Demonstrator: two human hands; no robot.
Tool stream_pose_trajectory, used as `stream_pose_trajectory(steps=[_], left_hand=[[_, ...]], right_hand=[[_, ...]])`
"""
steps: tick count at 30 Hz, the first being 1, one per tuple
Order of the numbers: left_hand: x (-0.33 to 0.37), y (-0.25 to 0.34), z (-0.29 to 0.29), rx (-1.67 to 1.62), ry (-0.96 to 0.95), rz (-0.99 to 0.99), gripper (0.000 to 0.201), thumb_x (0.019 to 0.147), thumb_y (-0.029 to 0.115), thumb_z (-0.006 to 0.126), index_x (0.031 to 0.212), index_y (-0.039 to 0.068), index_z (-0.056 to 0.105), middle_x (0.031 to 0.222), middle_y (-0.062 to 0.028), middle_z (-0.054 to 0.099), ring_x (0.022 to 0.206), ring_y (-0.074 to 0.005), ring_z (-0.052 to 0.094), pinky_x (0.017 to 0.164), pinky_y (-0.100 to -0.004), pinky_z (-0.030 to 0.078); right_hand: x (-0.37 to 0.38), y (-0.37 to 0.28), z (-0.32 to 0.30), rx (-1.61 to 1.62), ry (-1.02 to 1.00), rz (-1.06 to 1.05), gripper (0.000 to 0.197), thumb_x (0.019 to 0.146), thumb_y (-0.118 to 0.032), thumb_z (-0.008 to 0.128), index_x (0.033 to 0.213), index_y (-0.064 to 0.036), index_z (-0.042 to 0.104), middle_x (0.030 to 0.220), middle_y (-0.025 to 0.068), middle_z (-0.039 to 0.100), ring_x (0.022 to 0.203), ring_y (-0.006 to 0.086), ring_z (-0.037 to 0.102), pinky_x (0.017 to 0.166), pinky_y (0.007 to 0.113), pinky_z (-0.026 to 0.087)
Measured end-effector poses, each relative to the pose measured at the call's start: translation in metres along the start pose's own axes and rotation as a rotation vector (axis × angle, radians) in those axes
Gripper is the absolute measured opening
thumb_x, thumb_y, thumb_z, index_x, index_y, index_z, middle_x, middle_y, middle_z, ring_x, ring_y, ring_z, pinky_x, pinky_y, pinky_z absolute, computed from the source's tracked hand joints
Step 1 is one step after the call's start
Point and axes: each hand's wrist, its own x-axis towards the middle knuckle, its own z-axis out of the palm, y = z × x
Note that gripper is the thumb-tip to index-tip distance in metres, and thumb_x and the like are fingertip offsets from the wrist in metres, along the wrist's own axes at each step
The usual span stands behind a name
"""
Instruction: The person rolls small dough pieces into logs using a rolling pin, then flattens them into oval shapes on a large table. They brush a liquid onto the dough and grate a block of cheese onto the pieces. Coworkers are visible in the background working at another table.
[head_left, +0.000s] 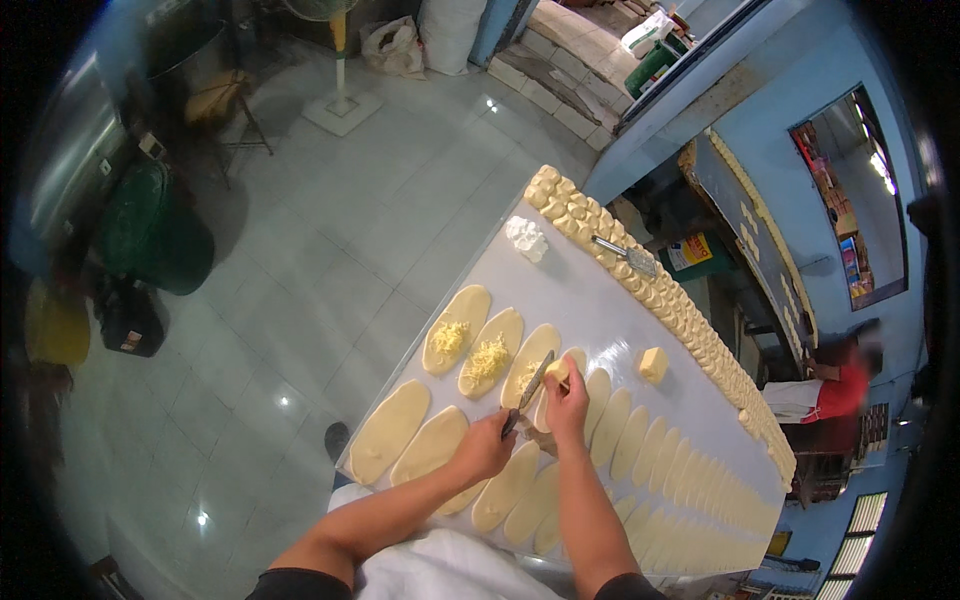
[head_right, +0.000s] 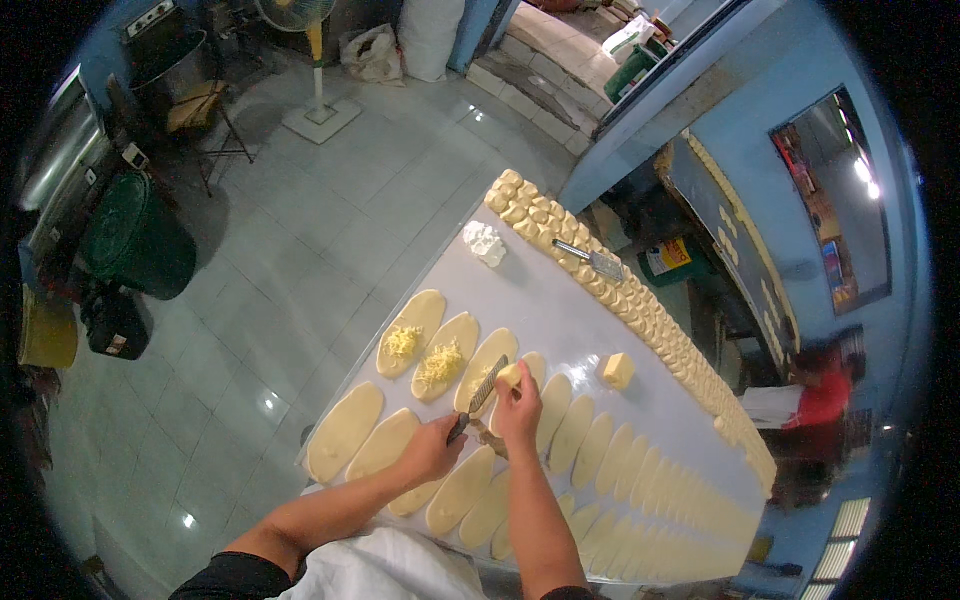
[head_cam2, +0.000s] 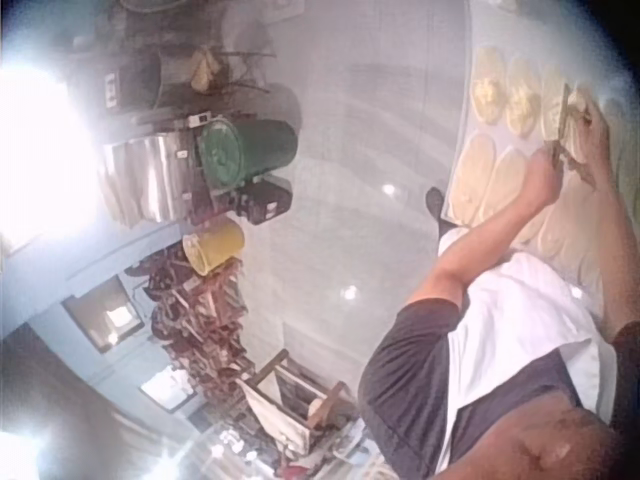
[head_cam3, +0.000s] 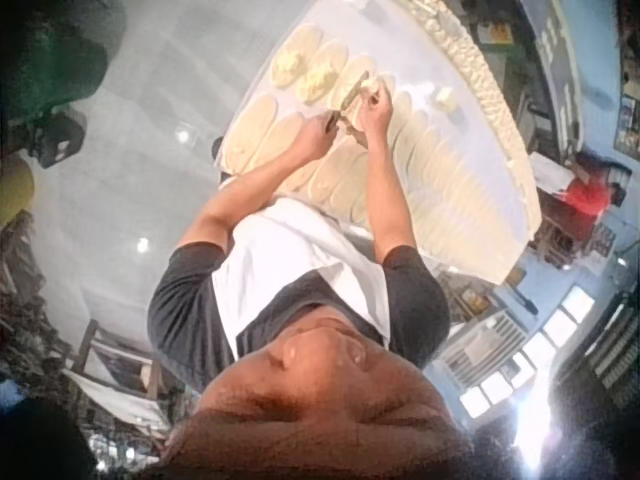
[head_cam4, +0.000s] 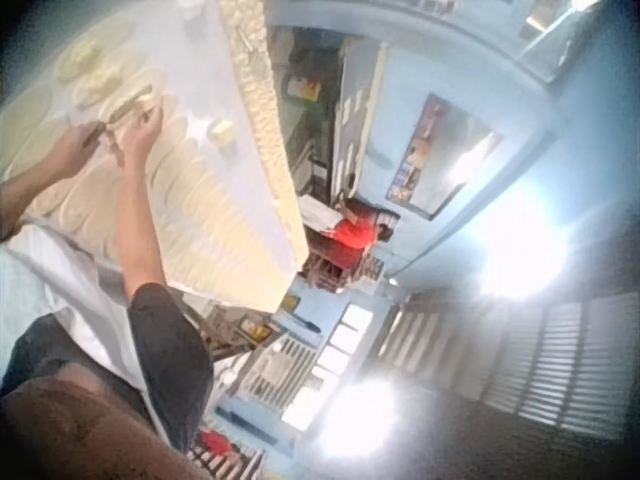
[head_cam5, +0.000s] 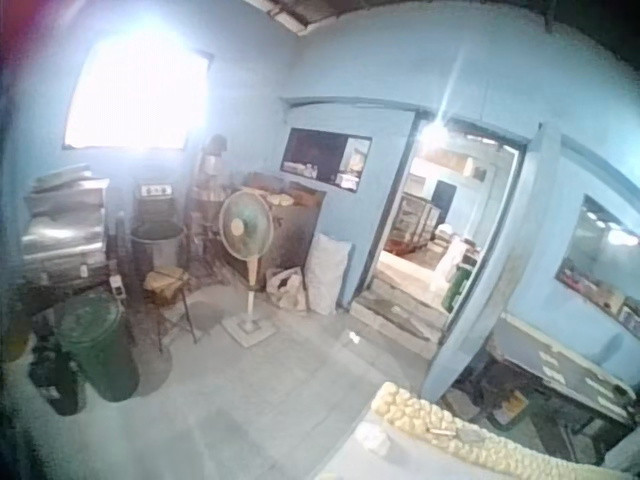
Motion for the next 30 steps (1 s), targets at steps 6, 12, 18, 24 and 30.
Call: stream_pose_trajectory(steps=[6, 12, 18, 24, 30], left_hand=[[0.005, -0.003, 0.002, -0.013, 0.021, -0.034, 0.023, 0.090, 0.010, 0.063, 0.109, -0.002, 0.060, 0.098, -0.0291, 0.066, 0.097, -0.0481, 0.062, 0.082, -0.0539, 0.049], [0.003, -0.008, 0.010, -0.034, 0.046, 0.021, 0.022, 0.090, 0.012, 0.063, 0.108, 0.000, 0.060, 0.097, -0.0278, 0.065, 0.094, -0.0485, 0.062, 0.079, -0.0534, 0.049], [0.004, -0.014, 0.014, -0.058, 0.069, 0.011, 0.023, 0.091, 0.010, 0.061, 0.111, -0.001, 0.060, 0.103, -0.0269, 0.066, 0.097, -0.0468, 0.063, 0.082, -0.0536, 0.050], [0.001, -0.010, 0.011, -0.038, 0.048, -0.007, 0.024, 0.091, 0.011, 0.062, 0.112, -0.001, 0.059, 0.100, -0.0270, 0.066, 0.097, -0.0465, 0.063, 0.083, -0.0532, 0.051], [0.003, -0.016, 0.015, -0.096, 0.055, -0.019, 0.024, 0.091, 0.012, 0.063, 0.111, 0.000, 0.060, 0.098, -0.0271, 0.067, 0.096, -0.0467, 0.063, 0.082, -0.0535, 0.050]], right_hand=[[-0.029, -0.014, 0.000, 0.018, -0.132, 0.082, 0.056, 0.092, -0.011, 0.072, 0.142, -0.0002, 0.051, 0.117, 0.0143, 0.066, 0.103, 0.0194, 0.066, 0.087, 0.032, 0.054], [0.009, -0.007, -0.002, -0.058, -0.004, 0.051, 0.051, 0.095, -0.014, 0.067, 0.142, 0.0004, 0.051, 0.115, 0.0145, 0.067, 0.101, 0.0184, 0.066, 0.084, 0.031, 0.053], [-0.037, -0.028, -0.004, -0.042, -0.190, 0.107, 0.053, 0.097, -0.015, 0.066, 0.145, -0.0003, 0.048, 0.124, 0.0147, 0.062, 0.106, 0.0184, 0.063, 0.088, 0.030, 0.052], [0.013, -0.010, -0.002, -0.041, -0.037, 0.121, 0.054, 0.096, -0.013, 0.066, 0.146, -0.0003, 0.048, 0.125, 0.0145, 0.061, 0.108, 0.0204, 0.063, 0.090, 0.032, 0.051], [-0.036, -0.031, -0.003, -0.215, -0.166, -0.006, 0.051, 0.096, -0.010, 0.065, 0.144, -0.0014, 0.050, 0.124, 0.0163, 0.060, 0.105, 0.0223, 0.062, 0.089, 0.034, 0.051]])
